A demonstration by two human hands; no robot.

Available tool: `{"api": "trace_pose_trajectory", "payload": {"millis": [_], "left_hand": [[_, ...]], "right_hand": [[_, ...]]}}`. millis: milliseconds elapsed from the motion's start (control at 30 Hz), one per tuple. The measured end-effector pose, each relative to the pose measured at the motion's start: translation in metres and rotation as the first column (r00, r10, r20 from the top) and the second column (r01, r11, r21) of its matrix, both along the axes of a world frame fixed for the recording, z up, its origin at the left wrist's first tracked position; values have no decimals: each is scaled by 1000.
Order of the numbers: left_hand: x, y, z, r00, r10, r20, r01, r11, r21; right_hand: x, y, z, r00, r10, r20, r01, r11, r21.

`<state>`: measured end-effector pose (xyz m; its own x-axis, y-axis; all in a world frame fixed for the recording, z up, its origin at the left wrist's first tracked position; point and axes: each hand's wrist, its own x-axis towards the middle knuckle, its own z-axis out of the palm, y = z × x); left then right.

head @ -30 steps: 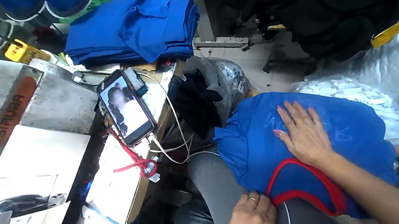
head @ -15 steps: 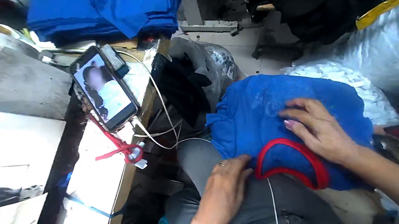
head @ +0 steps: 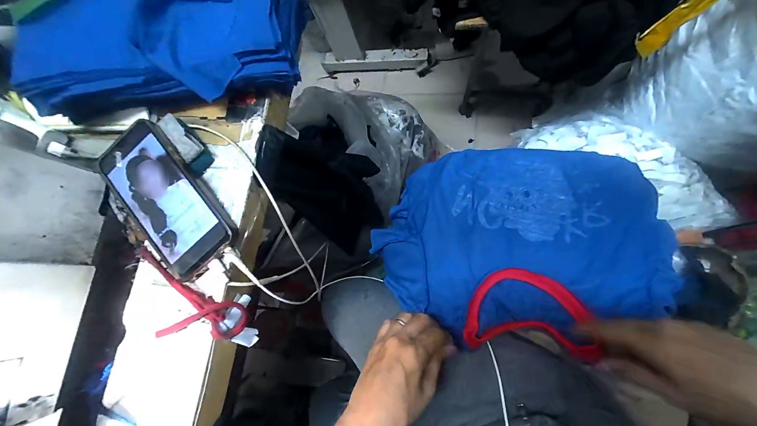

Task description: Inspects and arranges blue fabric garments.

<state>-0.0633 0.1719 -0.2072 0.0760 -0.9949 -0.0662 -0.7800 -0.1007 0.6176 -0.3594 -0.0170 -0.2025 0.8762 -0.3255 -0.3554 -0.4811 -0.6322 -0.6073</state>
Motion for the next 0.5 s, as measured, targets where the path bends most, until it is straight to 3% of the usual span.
{"api": "trace_pose_trajectory", "payload": {"millis": [100,167,267,300,433,500], "left_hand": [[12,-9,0,993,109,-44,-112,991,-73],[15,-11,-5,996,95,-2,-95,993,-73],[3,-6,-18,998,-3,61,2,1000,21],[-2,-6,-23,998,-8,68,6,1000,26],[-9,-10,-27,997,31,69,-29,999,-35],[-4,-15,-16,996,92,13,-90,992,-86]], "right_hand": [[-17,-34,-17,946,-277,168,298,947,-120],[-34,-41,-21,954,-243,173,272,948,-167],[-47,-11,-26,974,-131,186,152,983,-107],[-46,2,-34,973,-99,209,134,978,-159],[-40,35,-69,943,-83,322,212,895,-393],[-38,37,-76,912,-107,397,279,870,-406]]}}
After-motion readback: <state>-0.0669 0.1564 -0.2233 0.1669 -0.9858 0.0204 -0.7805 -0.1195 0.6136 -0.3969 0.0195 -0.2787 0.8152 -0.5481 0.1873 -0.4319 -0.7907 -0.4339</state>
